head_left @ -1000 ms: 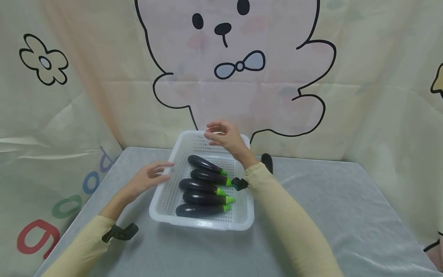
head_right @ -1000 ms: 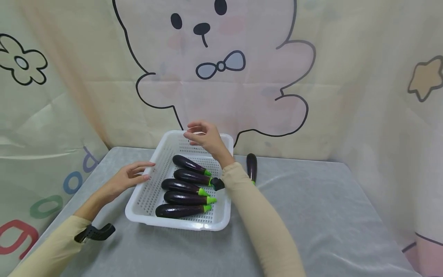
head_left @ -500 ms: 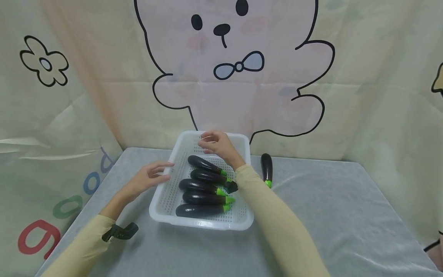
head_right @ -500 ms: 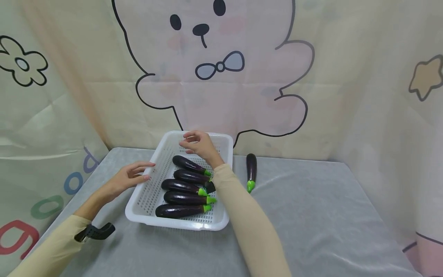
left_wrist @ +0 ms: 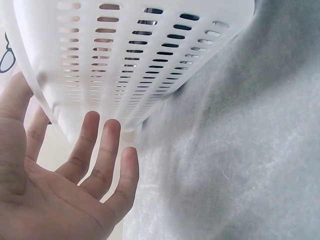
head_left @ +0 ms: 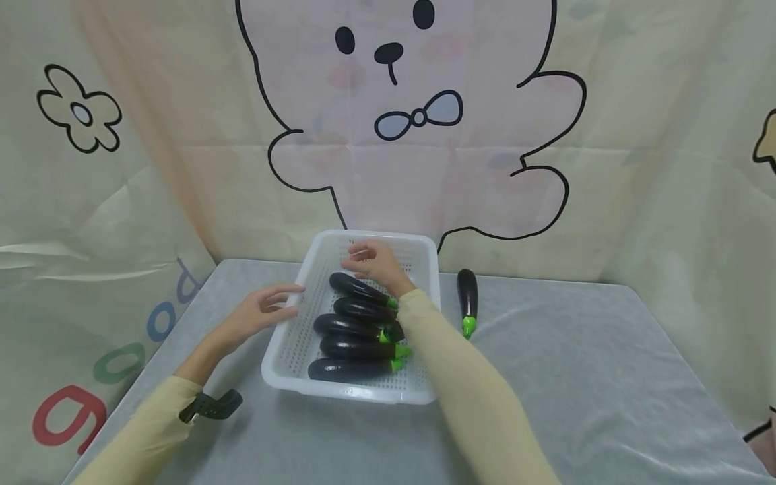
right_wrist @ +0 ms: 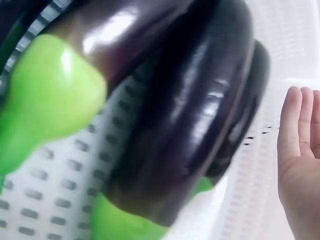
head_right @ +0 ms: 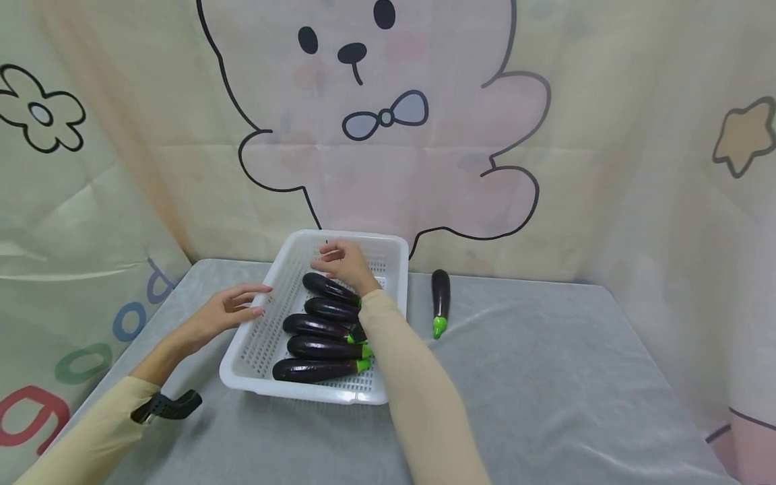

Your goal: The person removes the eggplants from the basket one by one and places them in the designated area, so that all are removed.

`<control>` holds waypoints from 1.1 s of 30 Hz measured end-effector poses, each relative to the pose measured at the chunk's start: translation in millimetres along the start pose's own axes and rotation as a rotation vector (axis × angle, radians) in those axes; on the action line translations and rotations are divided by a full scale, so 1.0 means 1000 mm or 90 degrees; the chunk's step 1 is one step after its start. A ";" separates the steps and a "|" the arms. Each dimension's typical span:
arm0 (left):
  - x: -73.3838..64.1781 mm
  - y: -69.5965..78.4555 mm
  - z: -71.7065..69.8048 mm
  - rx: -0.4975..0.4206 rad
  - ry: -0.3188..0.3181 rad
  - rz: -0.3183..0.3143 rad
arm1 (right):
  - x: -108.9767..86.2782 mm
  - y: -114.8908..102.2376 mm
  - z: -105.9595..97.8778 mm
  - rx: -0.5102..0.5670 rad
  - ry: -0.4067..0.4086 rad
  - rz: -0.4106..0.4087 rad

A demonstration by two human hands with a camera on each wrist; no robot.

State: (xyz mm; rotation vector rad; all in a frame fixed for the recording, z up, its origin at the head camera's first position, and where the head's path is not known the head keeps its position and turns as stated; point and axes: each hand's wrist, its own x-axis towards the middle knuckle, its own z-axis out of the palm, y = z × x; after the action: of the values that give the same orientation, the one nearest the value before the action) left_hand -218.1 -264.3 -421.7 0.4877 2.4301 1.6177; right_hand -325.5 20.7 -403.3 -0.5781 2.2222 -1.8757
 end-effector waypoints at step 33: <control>0.001 0.005 -0.001 0.021 0.003 -0.038 | 0.004 0.036 0.006 -0.134 -0.022 0.067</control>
State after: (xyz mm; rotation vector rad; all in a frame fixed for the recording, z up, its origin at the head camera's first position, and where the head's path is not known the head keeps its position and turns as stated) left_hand -219.0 -263.2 -417.0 0.4135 2.4530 1.5595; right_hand -333.8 18.5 -439.4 -0.5108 2.3938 -1.5826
